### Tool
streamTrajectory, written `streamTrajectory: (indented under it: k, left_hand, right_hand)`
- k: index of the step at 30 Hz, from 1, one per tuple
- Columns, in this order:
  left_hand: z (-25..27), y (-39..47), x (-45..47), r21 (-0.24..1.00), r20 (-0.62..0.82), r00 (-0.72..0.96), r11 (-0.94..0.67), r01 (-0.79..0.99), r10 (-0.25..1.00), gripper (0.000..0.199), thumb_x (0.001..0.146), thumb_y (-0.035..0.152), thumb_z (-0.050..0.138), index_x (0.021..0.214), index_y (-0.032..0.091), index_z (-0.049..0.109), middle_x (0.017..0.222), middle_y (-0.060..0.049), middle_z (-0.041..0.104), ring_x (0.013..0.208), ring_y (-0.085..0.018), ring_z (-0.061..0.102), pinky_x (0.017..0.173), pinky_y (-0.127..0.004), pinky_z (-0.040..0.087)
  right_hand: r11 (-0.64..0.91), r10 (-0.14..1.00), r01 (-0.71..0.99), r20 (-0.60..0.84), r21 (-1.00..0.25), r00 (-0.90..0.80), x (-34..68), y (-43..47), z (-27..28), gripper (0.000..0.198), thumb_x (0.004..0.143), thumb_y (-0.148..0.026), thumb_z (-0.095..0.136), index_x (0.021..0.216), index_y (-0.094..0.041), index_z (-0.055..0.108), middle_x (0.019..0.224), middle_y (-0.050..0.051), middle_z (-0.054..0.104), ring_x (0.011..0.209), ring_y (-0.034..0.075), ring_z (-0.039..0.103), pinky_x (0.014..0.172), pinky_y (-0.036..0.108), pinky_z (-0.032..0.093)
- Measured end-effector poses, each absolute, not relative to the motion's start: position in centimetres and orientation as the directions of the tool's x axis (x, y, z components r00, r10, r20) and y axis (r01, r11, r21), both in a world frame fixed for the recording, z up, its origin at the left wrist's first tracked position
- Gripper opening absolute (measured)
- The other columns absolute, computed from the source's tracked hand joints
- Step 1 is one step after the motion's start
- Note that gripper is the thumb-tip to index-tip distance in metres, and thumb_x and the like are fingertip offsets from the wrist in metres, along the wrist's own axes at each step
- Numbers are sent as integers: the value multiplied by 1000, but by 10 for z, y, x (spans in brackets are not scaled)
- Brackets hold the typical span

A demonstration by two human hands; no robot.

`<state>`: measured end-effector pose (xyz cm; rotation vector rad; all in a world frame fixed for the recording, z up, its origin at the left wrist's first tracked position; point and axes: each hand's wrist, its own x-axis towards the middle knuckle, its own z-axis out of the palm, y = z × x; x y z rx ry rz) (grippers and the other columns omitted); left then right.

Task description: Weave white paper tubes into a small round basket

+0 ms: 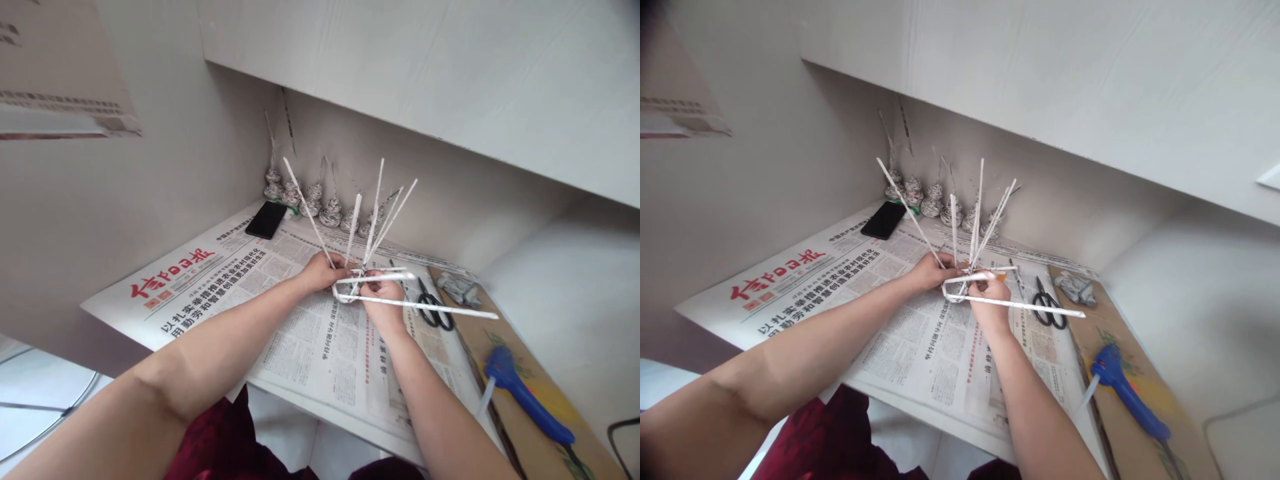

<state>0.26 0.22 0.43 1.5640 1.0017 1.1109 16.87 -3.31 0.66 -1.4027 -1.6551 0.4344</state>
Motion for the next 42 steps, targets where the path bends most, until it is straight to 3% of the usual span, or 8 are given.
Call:
streamTrajectory:
  k: [4, 11, 18, 24, 29, 36, 42]
  left_hand:
    - [4, 2, 4, 930, 276, 187, -312, 197, 943, 17, 65, 28, 67, 70, 12, 68, 62, 0, 63, 58, -11, 55, 54, -20, 43]
    - [7, -5, 8, 921, 256, 202, -302, 245, 945, 14, 65, 23, 64, 73, 12, 68, 61, 1, 61, 56, -10, 52, 54, -21, 40]
    - [6, -6, 8, 910, 279, 188, -322, 262, 942, 14, 67, 22, 61, 74, 13, 69, 59, 1, 58, 55, -10, 49, 53, -21, 37]
    - [4, -6, 12, 923, 293, 158, -322, 211, 943, 15, 65, 18, 61, 78, 13, 69, 68, 0, 65, 60, -10, 55, 58, -21, 42]
    - [5, -7, 15, 973, 223, 131, -229, 35, 966, 16, 63, 19, 66, 77, 12, 66, 68, -1, 65, 60, -10, 56, 57, -21, 43]
    - [4, -8, 19, 967, 183, 133, -153, -206, 974, 25, 60, 28, 75, 74, 12, 62, 73, -3, 68, 61, -10, 59, 61, -23, 47]
    - [2, -7, 20, 941, 249, 187, -192, -278, 950, 22, 64, 26, 73, 75, 12, 60, 81, -5, 70, 65, -11, 61, 64, -24, 49]
  right_hand:
    - [313, 899, 605, 433, -732, 59, 165, -38, 12, 17, 70, -24, 57, 84, -19, 65, 74, 1, 68, 63, 17, 62, 60, 26, 45]
    - [321, 913, 531, 405, -785, 48, 163, -37, 10, 16, 74, -36, 61, 77, -20, 63, 71, 3, 68, 63, 18, 62, 60, 28, 47]
    - [227, 954, 277, 270, -934, 130, 164, -27, 7, 22, 69, -39, 64, 77, -19, 58, 68, 3, 67, 58, 17, 61, 55, 28, 47]
    - [251, 914, 223, 307, -942, 267, 167, -26, 10, 25, 68, -39, 65, 80, -18, 58, 69, 3, 66, 60, 17, 61, 55, 27, 47]
    - [318, 877, 178, 360, -931, 317, 166, -26, 9, 25, 67, -36, 67, 82, -18, 59, 73, 2, 65, 63, 16, 61, 57, 27, 49]
    - [276, 902, 1, 259, -961, 346, 159, -28, 15, 35, 66, -40, 68, 90, -18, 55, 80, 4, 67, 64, 17, 64, 53, 27, 50]
    - [175, 919, -150, 107, -973, 380, 159, -31, 21, 30, 59, -31, 70, 82, -19, 56, 64, -2, 62, 47, 12, 55, 43, 24, 44]
